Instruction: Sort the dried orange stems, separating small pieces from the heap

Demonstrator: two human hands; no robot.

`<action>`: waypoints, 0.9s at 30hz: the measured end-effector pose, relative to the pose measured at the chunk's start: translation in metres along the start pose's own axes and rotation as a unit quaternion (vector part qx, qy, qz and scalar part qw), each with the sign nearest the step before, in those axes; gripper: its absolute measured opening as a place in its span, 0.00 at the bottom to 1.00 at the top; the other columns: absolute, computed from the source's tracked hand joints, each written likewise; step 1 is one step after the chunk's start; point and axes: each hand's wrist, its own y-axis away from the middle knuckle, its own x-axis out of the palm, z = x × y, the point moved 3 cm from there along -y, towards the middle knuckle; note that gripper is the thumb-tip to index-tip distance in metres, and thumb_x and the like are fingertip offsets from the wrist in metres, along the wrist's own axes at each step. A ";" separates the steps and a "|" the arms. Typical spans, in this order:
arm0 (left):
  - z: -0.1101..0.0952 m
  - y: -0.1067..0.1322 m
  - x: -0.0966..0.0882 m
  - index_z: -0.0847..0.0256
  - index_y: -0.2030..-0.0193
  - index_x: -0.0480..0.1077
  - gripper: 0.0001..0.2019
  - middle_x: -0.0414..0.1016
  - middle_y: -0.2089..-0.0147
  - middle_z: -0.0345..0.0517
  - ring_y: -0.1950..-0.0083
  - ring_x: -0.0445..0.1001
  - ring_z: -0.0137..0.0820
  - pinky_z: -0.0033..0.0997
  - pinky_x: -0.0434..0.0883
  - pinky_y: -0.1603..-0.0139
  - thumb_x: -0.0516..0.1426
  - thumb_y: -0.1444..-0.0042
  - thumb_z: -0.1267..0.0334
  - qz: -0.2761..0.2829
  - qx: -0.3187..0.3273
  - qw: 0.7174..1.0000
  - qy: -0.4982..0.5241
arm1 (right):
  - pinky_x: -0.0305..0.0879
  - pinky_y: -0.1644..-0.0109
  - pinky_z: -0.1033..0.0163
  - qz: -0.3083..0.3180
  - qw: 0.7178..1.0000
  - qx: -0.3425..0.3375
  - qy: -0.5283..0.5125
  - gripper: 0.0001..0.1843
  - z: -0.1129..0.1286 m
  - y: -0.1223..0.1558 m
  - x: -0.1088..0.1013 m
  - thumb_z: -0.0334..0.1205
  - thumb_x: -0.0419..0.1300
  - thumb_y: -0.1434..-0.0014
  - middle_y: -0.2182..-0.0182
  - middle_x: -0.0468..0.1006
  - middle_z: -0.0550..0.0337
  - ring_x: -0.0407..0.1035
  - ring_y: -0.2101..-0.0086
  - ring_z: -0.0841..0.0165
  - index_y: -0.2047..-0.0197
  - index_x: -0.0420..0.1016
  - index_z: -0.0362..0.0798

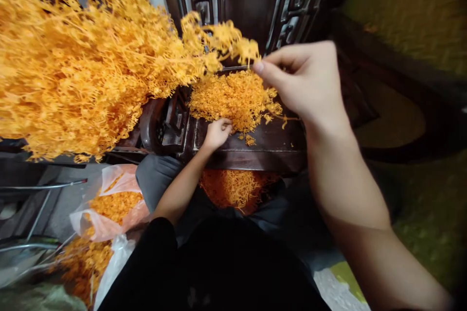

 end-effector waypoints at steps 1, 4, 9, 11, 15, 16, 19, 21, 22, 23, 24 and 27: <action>-0.009 0.003 -0.014 0.64 0.48 0.76 0.13 0.84 0.51 0.56 0.54 0.83 0.35 0.33 0.78 0.55 0.55 0.34 0.63 -0.035 0.011 0.997 0.073 | 0.55 0.70 0.60 0.010 1.000 0.007 0.005 0.16 -0.003 0.006 0.003 0.51 0.65 0.36 0.74 0.78 0.59 0.66 0.74 0.68 0.69 0.82 0.49; -0.039 0.022 -0.057 0.60 0.45 0.74 0.17 0.81 0.44 0.55 0.47 0.82 0.39 0.34 0.79 0.55 0.62 0.39 0.58 -0.079 0.084 0.944 0.308 | 0.58 0.69 0.60 0.059 0.998 0.023 0.026 0.18 -0.014 0.027 0.017 0.51 0.64 0.36 0.76 0.78 0.60 0.68 0.74 0.67 0.71 0.80 0.49; -0.064 0.043 -0.095 0.55 0.41 0.73 0.23 0.77 0.37 0.53 0.31 0.73 0.44 0.46 0.76 0.38 0.61 0.38 0.47 -0.093 0.112 0.907 0.396 | 0.63 0.62 0.58 0.160 0.985 -0.003 0.068 0.19 -0.025 0.062 0.037 0.48 0.59 0.32 0.71 0.82 0.56 0.73 0.71 0.64 0.71 0.81 0.49; -0.061 0.041 -0.099 0.53 0.38 0.71 0.22 0.74 0.33 0.53 0.30 0.72 0.43 0.47 0.76 0.36 0.57 0.34 0.45 -0.136 0.113 0.899 0.400 | 0.63 0.61 0.57 0.191 0.979 -0.007 0.071 0.20 -0.030 0.077 0.041 0.48 0.57 0.31 0.72 0.81 0.55 0.73 0.70 0.63 0.71 0.80 0.48; -0.054 0.035 -0.098 0.52 0.36 0.69 0.25 0.74 0.33 0.49 0.31 0.73 0.43 0.45 0.75 0.35 0.64 0.38 0.53 -0.196 0.132 0.874 0.424 | 0.64 0.62 0.58 0.233 0.971 0.033 0.035 0.19 -0.043 0.105 0.048 0.46 0.57 0.31 0.71 0.82 0.56 0.74 0.69 0.63 0.71 0.81 0.49; -0.054 0.035 -0.098 0.52 0.36 0.69 0.25 0.76 0.34 0.49 0.32 0.74 0.43 0.44 0.75 0.35 0.65 0.39 0.54 -0.198 0.134 0.871 0.429 | 0.65 0.62 0.59 0.241 0.969 0.047 0.019 0.18 -0.046 0.110 0.050 0.45 0.58 0.32 0.70 0.83 0.56 0.75 0.69 0.63 0.70 0.81 0.49; -0.057 0.035 -0.101 0.54 0.42 0.73 0.18 0.79 0.38 0.48 0.32 0.75 0.41 0.43 0.75 0.35 0.62 0.36 0.53 -0.200 0.131 0.872 0.426 | 0.65 0.62 0.59 0.270 0.961 0.066 -0.011 0.16 -0.049 0.122 0.059 0.44 0.59 0.33 0.70 0.83 0.57 0.76 0.69 0.63 0.69 0.83 0.49; -0.059 0.033 -0.108 0.55 0.48 0.76 0.13 0.80 0.39 0.47 0.32 0.74 0.39 0.41 0.75 0.35 0.60 0.34 0.52 -0.223 0.119 0.878 0.407 | 0.65 0.62 0.59 0.274 0.959 0.064 -0.015 0.17 -0.048 0.126 0.062 0.45 0.58 0.32 0.70 0.83 0.58 0.76 0.69 0.63 0.68 0.83 0.49; -0.060 0.032 -0.112 0.55 0.51 0.76 0.11 0.80 0.39 0.46 0.32 0.74 0.39 0.40 0.75 0.35 0.60 0.33 0.52 -0.240 0.109 0.878 0.400 | 0.65 0.62 0.59 0.270 0.961 0.061 -0.013 0.17 -0.047 0.128 0.062 0.45 0.58 0.31 0.71 0.82 0.57 0.76 0.69 0.63 0.68 0.83 0.50; -0.060 0.030 -0.118 0.55 0.52 0.77 0.11 0.80 0.39 0.45 0.32 0.74 0.38 0.39 0.75 0.35 0.59 0.33 0.53 -0.258 0.099 0.876 0.395 | 0.65 0.62 0.58 0.261 0.964 0.058 -0.008 0.18 -0.045 0.130 0.061 0.46 0.58 0.31 0.72 0.81 0.57 0.75 0.70 0.62 0.69 0.83 0.50; -0.059 0.028 -0.123 0.55 0.52 0.77 0.10 0.80 0.38 0.44 0.32 0.74 0.37 0.38 0.75 0.35 0.58 0.31 0.53 -0.274 0.092 0.872 0.395 | 0.65 0.63 0.58 0.252 0.966 0.055 -0.002 0.19 -0.044 0.132 0.058 0.47 0.58 0.31 0.74 0.80 0.57 0.74 0.70 0.62 0.70 0.83 0.50; -0.058 0.024 -0.141 0.55 0.48 0.74 0.12 0.80 0.38 0.46 0.34 0.76 0.36 0.39 0.76 0.35 0.54 0.29 0.54 -0.306 0.093 0.851 0.417 | 0.65 0.62 0.55 0.238 0.969 0.064 0.013 0.20 -0.043 0.141 0.046 0.47 0.58 0.31 0.77 0.78 0.57 0.72 0.73 0.61 0.73 0.82 0.51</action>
